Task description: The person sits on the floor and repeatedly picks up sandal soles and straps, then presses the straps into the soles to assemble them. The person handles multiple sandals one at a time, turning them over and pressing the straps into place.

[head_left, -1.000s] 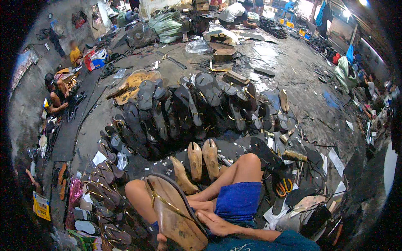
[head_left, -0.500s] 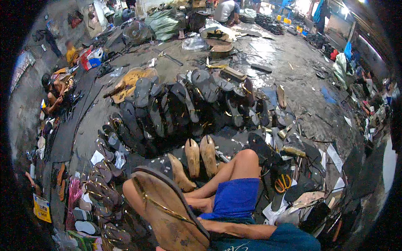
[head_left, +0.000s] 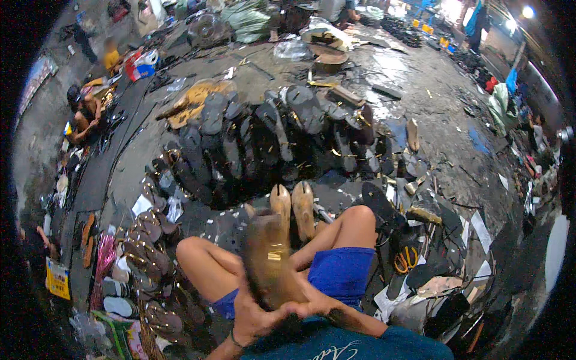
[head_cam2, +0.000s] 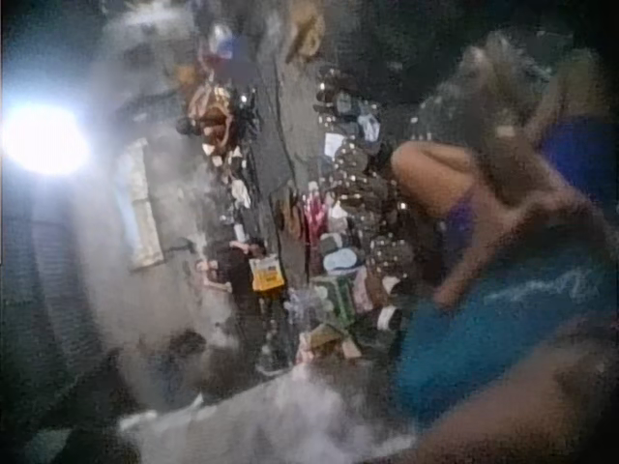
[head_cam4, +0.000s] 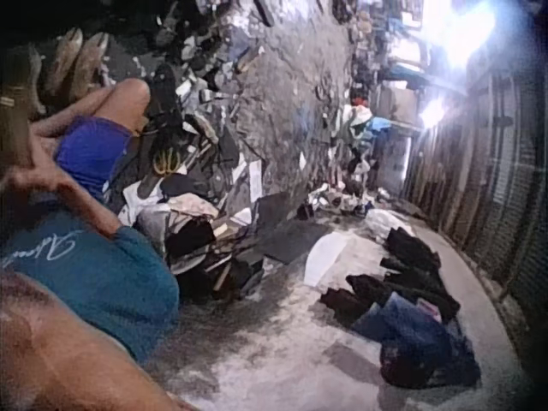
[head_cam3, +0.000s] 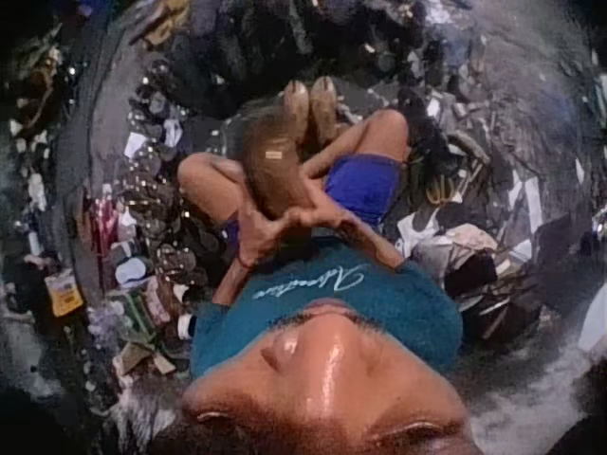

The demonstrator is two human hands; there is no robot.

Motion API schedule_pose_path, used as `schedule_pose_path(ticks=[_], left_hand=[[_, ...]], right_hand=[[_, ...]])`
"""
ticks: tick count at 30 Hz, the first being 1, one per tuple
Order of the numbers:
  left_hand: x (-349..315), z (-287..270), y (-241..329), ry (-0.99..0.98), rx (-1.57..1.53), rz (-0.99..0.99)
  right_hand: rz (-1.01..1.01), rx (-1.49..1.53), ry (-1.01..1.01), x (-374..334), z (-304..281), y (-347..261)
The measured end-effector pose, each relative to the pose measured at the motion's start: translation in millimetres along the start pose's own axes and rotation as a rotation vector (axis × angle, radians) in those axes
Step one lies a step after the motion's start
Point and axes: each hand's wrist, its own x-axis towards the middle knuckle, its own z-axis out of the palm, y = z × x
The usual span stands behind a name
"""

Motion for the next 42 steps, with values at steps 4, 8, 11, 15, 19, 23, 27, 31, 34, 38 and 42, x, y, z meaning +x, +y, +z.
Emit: schedule_pose_path(ticks=[4,8,11,15,19,23,27,31,34,38,42], left_hand=[[24,-24,-21,-0.117,0.439,0.258],[-5,-2,-17,-0.554,-0.101,-0.614],[-36,18,-14,-0.404,-0.435,-0.514],[-61,14,-25,-0.481,-0.601,-0.730],[-81,4,-32,-0.485,-0.663,-0.843],[-80,1,-42,-0.511,-0.810,-0.947],[-46,10,-25,-0.416,-1.020,-1.033],[-28,16,-31,-0.299,-1.158,-1.017],[-34,-11,-60,-0.307,-0.794,-0.686],[-54,-8,-98,-0.231,-0.221,-0.510],[-79,12,-112,-0.060,-0.163,-0.629]], right_hand=[[-0.003,0.574,0.133,-25,3,2],[0.023,0.838,0.425,-52,14,2],[0.056,0.812,0.514,-62,18,0],[-0.043,1.062,0.400,-75,10,26],[-0.057,1.101,0.374,-75,9,32],[-0.048,0.953,0.339,-69,5,24],[-0.077,0.694,0.304,-59,-14,18],[-0.079,0.263,0.296,-32,-43,20],[0.012,0.109,0.320,-2,-41,37],[-0.008,-0.515,0.399,35,-30,143],[0.109,-0.478,0.234,41,-15,132]])
